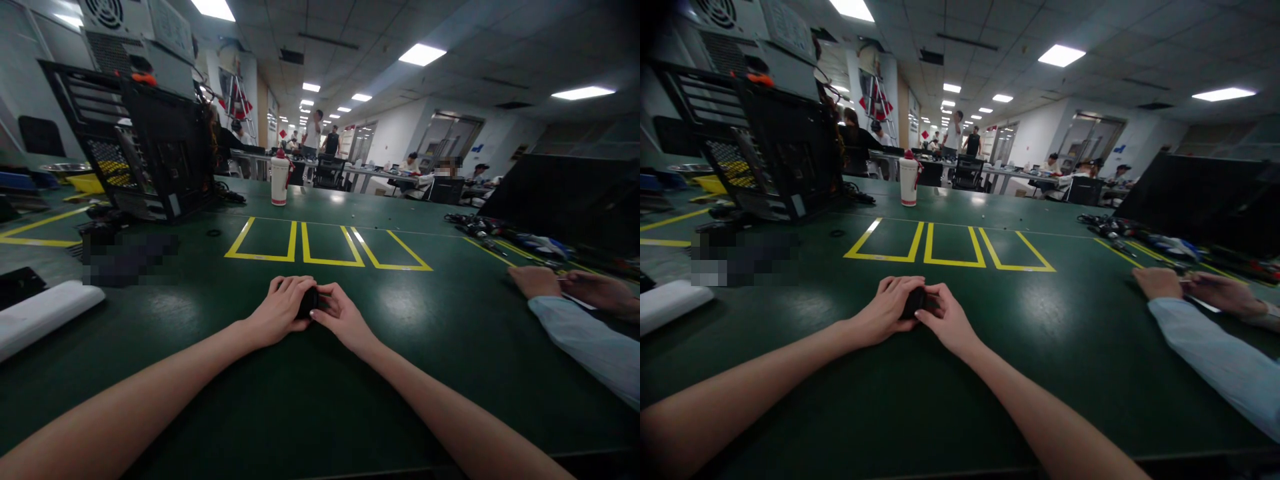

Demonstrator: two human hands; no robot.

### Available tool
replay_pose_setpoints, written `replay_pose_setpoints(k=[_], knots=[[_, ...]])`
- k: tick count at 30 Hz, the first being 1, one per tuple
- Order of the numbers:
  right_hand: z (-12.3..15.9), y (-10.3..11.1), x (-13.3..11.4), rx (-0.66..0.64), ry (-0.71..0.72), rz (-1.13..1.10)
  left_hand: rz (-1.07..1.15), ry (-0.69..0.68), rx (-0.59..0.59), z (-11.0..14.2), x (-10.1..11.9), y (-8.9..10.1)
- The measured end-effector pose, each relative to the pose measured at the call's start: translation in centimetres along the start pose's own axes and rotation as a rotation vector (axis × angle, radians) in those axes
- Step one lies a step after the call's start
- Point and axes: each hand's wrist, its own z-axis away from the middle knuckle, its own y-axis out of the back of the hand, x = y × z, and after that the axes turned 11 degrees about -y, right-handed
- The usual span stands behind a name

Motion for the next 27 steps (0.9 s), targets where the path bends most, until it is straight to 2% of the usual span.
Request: replay_pose_setpoints(k=[7, 10, 16, 21, 24, 27], knots=[[0.2, -0.4, -0.7, 0.025, -0.009, 0.012, 0.01, 0.022, 0.01, 0.0, -0.1, 0.0], [0.0, -0.4, -1.0, 0.064, -0.065, 0.023, 0.019, 0.034, -0.003, -0.2, 0.0, 0.3], [-0.5, -0.6, -1.7, 0.066, -0.176, 0.001, 0.04, 0.067, -0.006, -0.4, -0.3, 0.4], [-0.8, -0.6, -1.9, 0.093, -0.171, -0.025, 0.072, 0.089, -0.015, -0.7, -0.8, -0.1], [-0.9, -0.1, -2.0, 0.068, -0.177, -0.035, 0.084, 0.103, -0.042, -1.1, -1.0, -0.2], [-0.9, 0.4, -2.3, 0.098, -0.147, 0.018, 0.073, 0.095, -0.063, -1.4, -1.2, -0.3]])
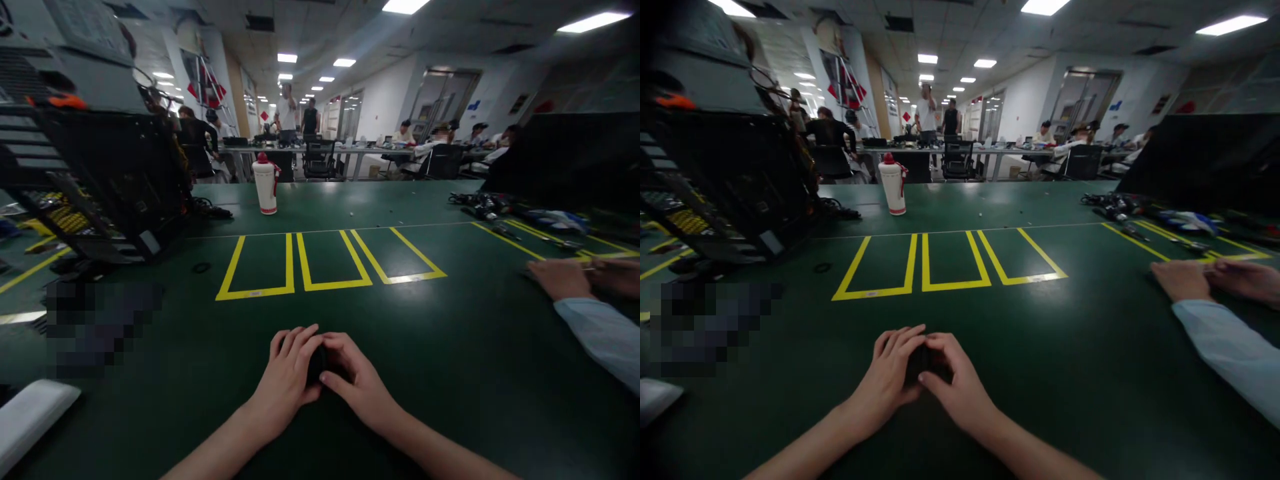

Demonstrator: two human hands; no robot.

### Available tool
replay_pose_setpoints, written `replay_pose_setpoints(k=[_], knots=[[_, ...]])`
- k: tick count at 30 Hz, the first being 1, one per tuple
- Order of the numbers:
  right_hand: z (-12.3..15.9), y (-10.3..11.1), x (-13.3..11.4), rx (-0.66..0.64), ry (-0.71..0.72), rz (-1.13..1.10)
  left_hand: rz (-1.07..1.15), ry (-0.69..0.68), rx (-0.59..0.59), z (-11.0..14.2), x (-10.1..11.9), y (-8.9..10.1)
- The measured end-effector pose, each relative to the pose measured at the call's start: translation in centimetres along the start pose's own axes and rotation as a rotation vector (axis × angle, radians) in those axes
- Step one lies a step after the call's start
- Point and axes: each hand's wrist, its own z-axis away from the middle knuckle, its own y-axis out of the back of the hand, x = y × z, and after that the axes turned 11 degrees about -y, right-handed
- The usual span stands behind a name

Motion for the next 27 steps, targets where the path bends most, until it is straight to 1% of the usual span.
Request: replay_pose_setpoints(k=[5, 8, 11, 15, 18, 21, 23, 27], knots=[[0.1, 0.2, -0.3, 0.01, 0.011, -0.002, -0.027, -0.012, 0.008, 0.2, -0.4, -0.4], [0.2, 0.2, -0.3, 0.022, 0.016, 0.008, -0.028, -0.016, 0.043, 0.5, -0.7, -0.9], [0.4, 0.2, -0.5, 0.025, 0.034, -0.003, -0.027, 0.025, 0.077, 0.6, -0.6, -1.0], [0.7, 0.3, -1.0, 0.039, 0.01, 0.01, 0.037, 0.062, 0.081, 0.1, -0.2, -0.8], [0.7, 0.2, -0.9, 0.036, 0.023, -0.007, 0.066, 0.079, 0.103, -0.2, 0.0, -0.5], [0.4, -0.2, -0.3, 0.016, 0.076, -0.025, 0.071, 0.065, 0.089, 0.0, 0.1, -0.1], [0.2, -0.6, 0.3, 0.025, 0.112, -0.015, 0.068, 0.046, 0.084, 0.2, 0.1, 0.4], [-0.1, -1.2, 1.1, 0.06, 0.127, -0.008, 0.054, 0.009, 0.076, 0.7, 0.1, 0.9]])
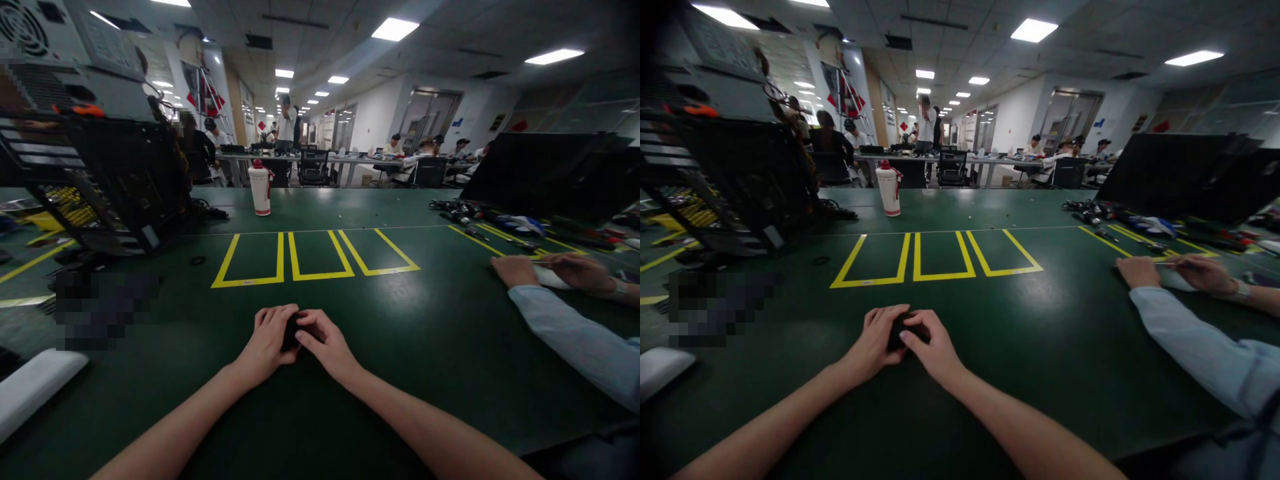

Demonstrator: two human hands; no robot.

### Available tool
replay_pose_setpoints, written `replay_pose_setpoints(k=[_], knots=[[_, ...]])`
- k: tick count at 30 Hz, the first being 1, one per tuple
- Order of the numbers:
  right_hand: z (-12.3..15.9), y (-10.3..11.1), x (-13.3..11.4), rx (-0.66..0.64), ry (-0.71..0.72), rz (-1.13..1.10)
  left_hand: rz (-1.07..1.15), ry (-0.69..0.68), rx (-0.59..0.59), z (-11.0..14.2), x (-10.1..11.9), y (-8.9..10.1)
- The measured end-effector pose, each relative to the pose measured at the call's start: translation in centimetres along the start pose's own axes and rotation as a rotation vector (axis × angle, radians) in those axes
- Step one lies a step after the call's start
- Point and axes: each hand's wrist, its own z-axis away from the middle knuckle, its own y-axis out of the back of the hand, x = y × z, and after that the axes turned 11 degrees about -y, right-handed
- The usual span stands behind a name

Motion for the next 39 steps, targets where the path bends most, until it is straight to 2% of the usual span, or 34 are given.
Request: replay_pose_setpoints(k=[7, 16, 25, 32, 39], knots=[[0.1, -0.2, -0.3, -0.019, -0.039, 0.016, 0.0, -0.048, 0.012, 0.6, 0.1, 0.2], [0.5, 0.0, 0.0, -0.164, -0.022, -0.051, -0.005, -0.033, -0.037, 0.8, 1.0, 1.2], [0.5, 0.4, 0.0, -0.151, -0.046, 0.015, -0.02, -0.038, 0.013, 1.1, 0.5, 0.1], [0.3, 0.5, 0.7, -0.182, 0.046, -0.01, -0.022, -0.025, 0.019, 1.2, 0.8, -0.1], [0.4, 0.5, 0.4, -0.177, -0.025, -0.01, -0.011, -0.028, 0.009, 1.4, 1.0, 0.1]])
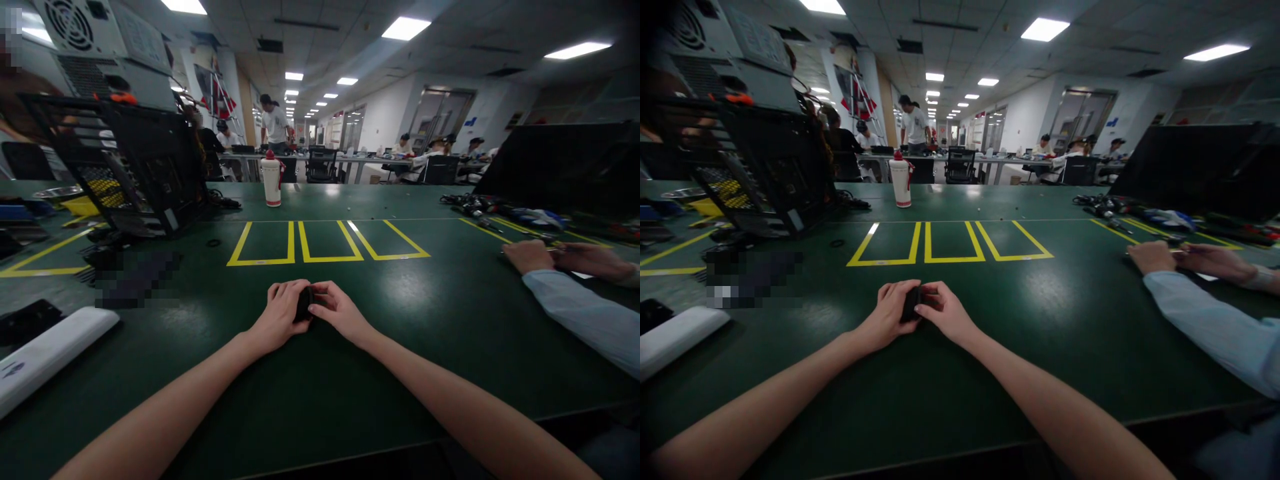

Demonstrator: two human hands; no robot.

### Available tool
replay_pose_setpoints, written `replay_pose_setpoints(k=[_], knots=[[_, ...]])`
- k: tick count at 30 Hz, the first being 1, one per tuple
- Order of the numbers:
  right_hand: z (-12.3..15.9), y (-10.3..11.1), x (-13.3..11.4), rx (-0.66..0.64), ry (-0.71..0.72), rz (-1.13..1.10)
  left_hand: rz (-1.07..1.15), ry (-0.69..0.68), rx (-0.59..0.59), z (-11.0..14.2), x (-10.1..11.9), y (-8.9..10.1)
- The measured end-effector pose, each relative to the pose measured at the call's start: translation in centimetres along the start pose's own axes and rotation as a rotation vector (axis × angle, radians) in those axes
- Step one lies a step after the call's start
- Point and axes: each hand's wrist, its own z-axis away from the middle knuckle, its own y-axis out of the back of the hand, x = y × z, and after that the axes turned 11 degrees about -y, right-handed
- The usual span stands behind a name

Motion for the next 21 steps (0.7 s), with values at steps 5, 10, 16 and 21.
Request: replay_pose_setpoints(k=[5, 10, 16, 21], knots=[[0.22, -0.04, 0.02, -0.031, 0.004, 0.007, 0.0, -0.022, -0.009, 0.03, -0.26, 0.15], [0.18, -0.13, -0.16, -0.028, 0.001, -0.034, -0.001, -0.032, -0.034, -0.04, -0.36, 0.34], [0.17, 0.11, -0.4, -0.009, -0.052, 0.059, -0.013, -0.023, -0.027, -0.13, -0.27, 0.34], [0.04, 0.34, 0.11, -0.098, -0.005, 0.008, -0.015, -0.034, -0.031, -0.07, -0.2, 0.38]])
